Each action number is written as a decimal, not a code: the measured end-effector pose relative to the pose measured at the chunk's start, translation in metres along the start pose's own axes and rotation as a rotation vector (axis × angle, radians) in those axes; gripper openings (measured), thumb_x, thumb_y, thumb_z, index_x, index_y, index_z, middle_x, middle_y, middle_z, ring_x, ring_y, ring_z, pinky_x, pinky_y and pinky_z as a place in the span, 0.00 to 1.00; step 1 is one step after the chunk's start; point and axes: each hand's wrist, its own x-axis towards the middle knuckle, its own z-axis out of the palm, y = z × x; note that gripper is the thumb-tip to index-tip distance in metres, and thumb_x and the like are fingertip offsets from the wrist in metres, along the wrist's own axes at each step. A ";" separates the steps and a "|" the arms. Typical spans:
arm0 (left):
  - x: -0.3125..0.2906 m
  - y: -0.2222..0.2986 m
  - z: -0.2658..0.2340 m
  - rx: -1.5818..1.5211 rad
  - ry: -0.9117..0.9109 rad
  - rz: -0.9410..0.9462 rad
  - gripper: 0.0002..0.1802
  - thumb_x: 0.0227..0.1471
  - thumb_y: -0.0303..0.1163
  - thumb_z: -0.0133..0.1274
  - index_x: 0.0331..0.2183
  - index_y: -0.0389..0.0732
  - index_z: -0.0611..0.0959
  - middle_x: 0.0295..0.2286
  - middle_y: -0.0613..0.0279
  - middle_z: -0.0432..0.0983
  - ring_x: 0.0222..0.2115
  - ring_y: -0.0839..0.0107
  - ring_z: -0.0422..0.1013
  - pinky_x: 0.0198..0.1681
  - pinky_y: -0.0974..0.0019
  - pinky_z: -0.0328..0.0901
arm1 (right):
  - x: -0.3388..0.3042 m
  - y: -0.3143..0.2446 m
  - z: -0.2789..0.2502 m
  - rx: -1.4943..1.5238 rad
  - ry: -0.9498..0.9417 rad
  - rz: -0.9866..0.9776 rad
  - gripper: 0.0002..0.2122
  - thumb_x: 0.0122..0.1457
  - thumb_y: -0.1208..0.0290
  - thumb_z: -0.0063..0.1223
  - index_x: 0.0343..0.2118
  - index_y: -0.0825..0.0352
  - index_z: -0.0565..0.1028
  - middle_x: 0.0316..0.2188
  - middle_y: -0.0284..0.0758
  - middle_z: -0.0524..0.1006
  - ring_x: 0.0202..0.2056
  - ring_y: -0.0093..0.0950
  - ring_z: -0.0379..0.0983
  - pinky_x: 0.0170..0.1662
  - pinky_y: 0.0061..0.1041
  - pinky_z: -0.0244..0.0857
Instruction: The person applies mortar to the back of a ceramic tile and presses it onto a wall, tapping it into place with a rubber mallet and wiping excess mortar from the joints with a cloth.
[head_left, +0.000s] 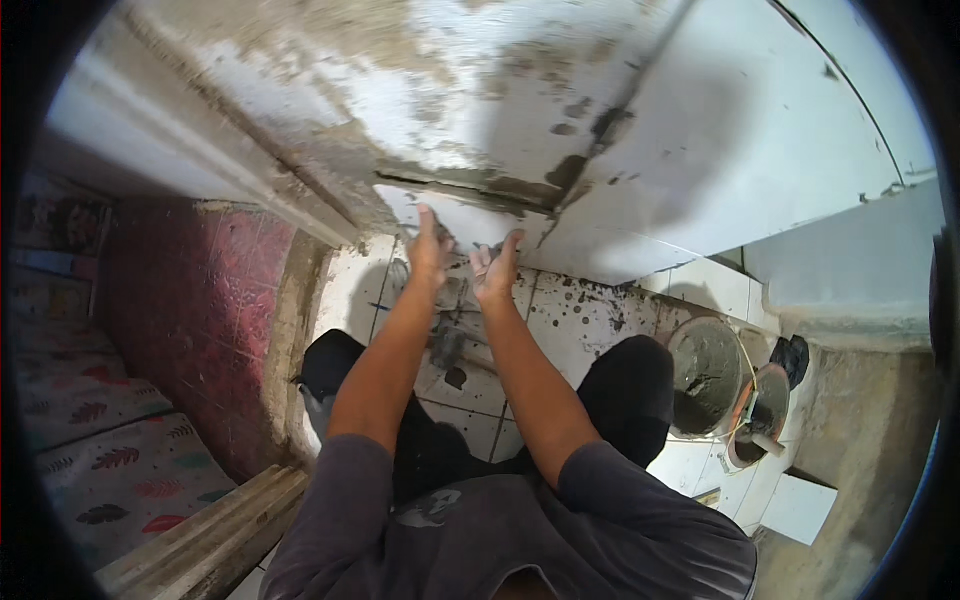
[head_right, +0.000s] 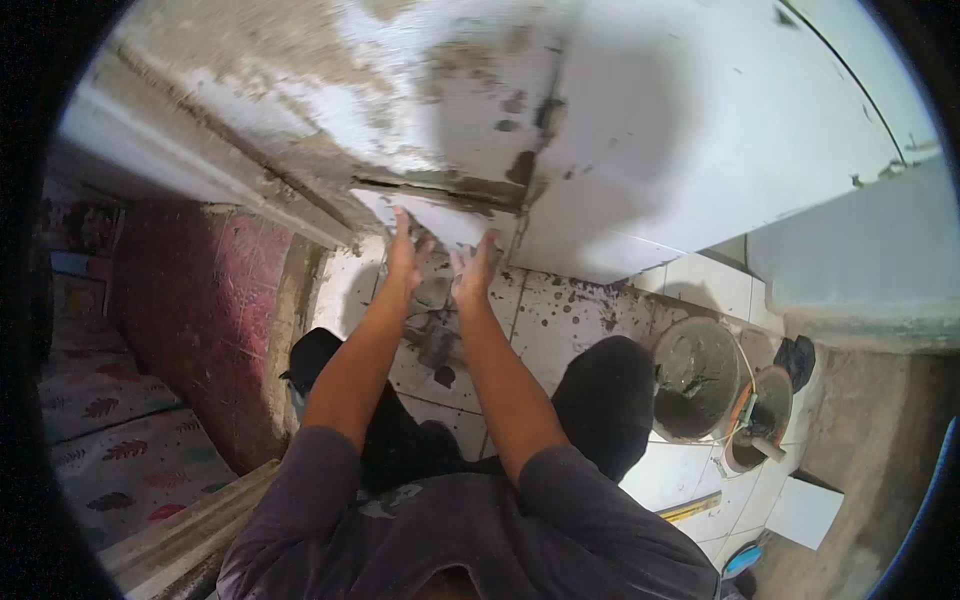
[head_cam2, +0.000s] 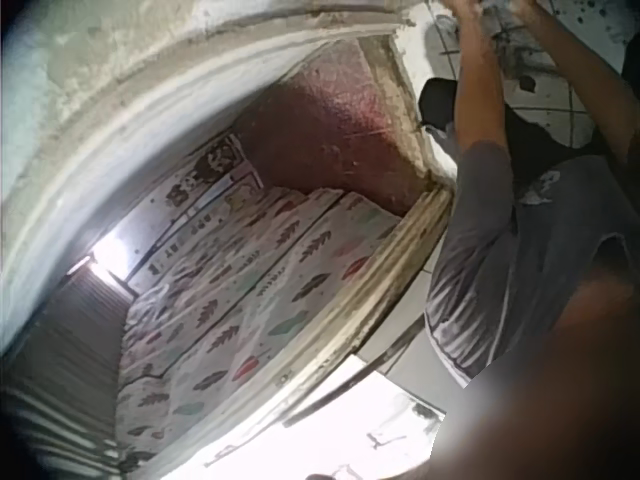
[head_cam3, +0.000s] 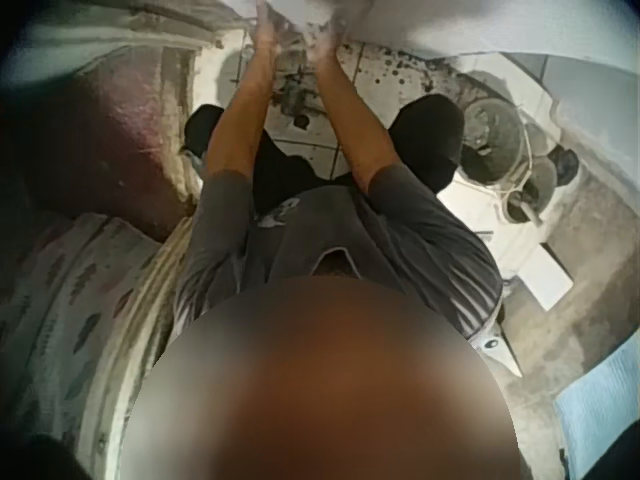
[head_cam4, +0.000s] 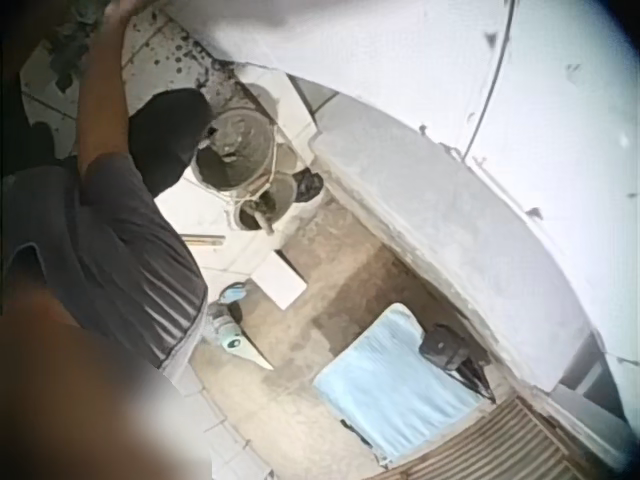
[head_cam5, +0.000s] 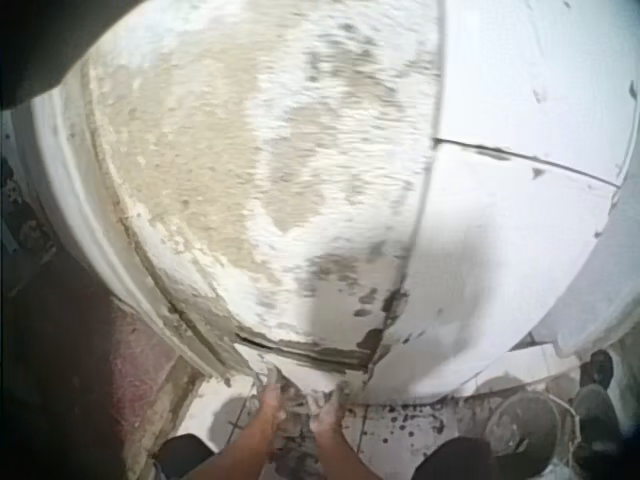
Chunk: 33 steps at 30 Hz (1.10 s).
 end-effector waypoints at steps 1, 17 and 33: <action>0.002 -0.006 -0.004 -0.010 0.019 0.022 0.54 0.43 0.57 0.54 0.57 0.33 0.46 0.48 0.51 0.61 0.46 0.63 0.61 0.46 0.61 0.59 | 0.011 0.001 -0.012 -0.026 -0.026 0.042 0.46 0.47 0.42 0.51 0.59 0.59 0.37 0.58 0.37 0.45 0.58 0.42 0.46 0.55 0.37 0.53; 0.051 -0.050 -0.035 0.574 0.244 0.709 0.60 0.29 0.26 0.65 0.55 0.28 0.42 0.50 0.43 0.55 0.50 0.59 0.56 0.54 0.64 0.52 | 0.036 0.047 -0.030 0.009 0.125 -0.097 0.39 0.52 0.46 0.47 0.59 0.63 0.43 0.59 0.36 0.42 0.59 0.33 0.43 0.57 0.44 0.48; 0.052 -0.047 -0.038 0.727 0.220 0.630 0.69 0.30 0.51 0.65 0.54 0.23 0.36 0.55 0.32 0.38 0.57 0.53 0.41 0.59 0.63 0.38 | 0.035 0.030 -0.022 0.094 0.028 -0.171 0.26 0.59 0.54 0.40 0.56 0.62 0.53 0.55 0.37 0.53 0.53 0.36 0.55 0.52 0.39 0.59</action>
